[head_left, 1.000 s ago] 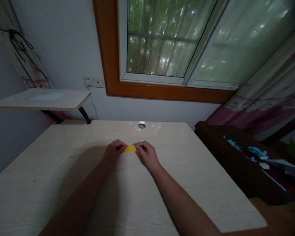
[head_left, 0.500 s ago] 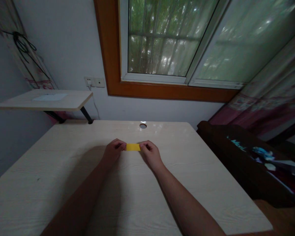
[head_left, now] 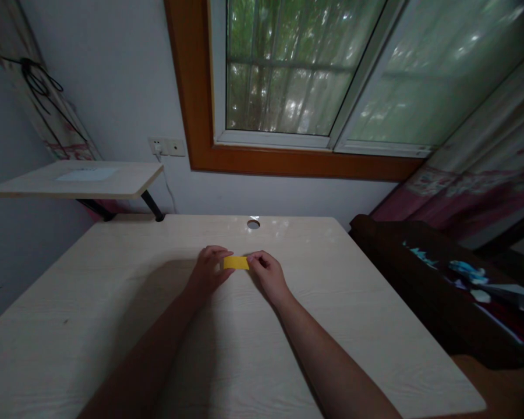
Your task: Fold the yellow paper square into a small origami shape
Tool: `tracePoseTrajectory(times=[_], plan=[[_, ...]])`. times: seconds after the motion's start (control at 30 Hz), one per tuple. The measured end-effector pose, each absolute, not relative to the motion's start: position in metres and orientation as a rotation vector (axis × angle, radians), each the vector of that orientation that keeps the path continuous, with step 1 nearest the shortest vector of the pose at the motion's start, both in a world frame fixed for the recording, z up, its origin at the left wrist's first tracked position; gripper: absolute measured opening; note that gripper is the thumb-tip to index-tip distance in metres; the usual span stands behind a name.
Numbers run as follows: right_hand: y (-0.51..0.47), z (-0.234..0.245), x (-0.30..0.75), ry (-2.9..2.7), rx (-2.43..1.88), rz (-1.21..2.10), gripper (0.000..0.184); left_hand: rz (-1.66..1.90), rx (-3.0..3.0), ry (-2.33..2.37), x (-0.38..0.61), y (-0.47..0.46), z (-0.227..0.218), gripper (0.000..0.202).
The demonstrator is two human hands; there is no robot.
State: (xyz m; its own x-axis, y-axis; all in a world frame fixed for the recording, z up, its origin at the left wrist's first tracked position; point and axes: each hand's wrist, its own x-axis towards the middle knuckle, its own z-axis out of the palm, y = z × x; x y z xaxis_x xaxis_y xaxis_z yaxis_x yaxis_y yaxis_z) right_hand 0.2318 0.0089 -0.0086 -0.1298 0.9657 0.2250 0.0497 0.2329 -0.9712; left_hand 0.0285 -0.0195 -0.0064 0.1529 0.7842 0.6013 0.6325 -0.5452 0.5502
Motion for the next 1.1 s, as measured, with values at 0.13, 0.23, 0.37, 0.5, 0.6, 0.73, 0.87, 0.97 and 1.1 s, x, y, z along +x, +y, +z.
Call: tracePoseTrajectory(times=[0.13, 0.23, 0.37, 0.5, 0.6, 0.73, 0.87, 0.97, 1.1], plan=[[0.0096, -0.0097, 0.2329, -1.445, -1.005, 1.116, 0.021, 1.229, 2.379, 1.415, 0.0303, -0.0216, -0.0055, 0.048], [0.0101, -0.011, 0.2335, -1.449, -1.004, 1.123, 0.021, 1.167, 2.415, 1.413, 0.0312, -0.0227, -0.0045, 0.046], [0.0089, -0.0088, 0.2337, -1.457, -1.0, 1.145, 0.021, 1.193, 2.43, 1.389, 0.0308, -0.0221, -0.0056, 0.037], [0.0089, -0.0087, 0.2335, -1.444, -0.982, 1.15, 0.02, 1.22, 2.431, 1.359, 0.0306, -0.0217, -0.0065, 0.043], [0.0101, -0.011, 0.2334, -1.436, -0.974, 1.161, 0.019, 1.183, 2.461, 1.34, 0.0317, -0.0225, -0.006, 0.049], [0.0105, -0.0117, 0.2333, -1.423, -0.964, 1.176, 0.018, 1.182, 2.476, 1.341, 0.0324, -0.024, -0.0053, 0.042], [0.0086, -0.0079, 0.2333, -1.41, -0.955, 1.191, 0.017, 1.175, 2.47, 1.354, 0.0315, -0.0245, -0.0052, 0.039], [0.0074, -0.0051, 0.2334, -1.423, -0.96, 1.181, 0.018, 1.142, 2.458, 1.36, 0.0307, -0.0236, -0.0063, 0.04], [0.0068, -0.0041, 0.2335, -1.451, -0.958, 1.161, 0.021, 1.133, 2.433, 1.378, 0.0306, -0.022, -0.0084, 0.039]])
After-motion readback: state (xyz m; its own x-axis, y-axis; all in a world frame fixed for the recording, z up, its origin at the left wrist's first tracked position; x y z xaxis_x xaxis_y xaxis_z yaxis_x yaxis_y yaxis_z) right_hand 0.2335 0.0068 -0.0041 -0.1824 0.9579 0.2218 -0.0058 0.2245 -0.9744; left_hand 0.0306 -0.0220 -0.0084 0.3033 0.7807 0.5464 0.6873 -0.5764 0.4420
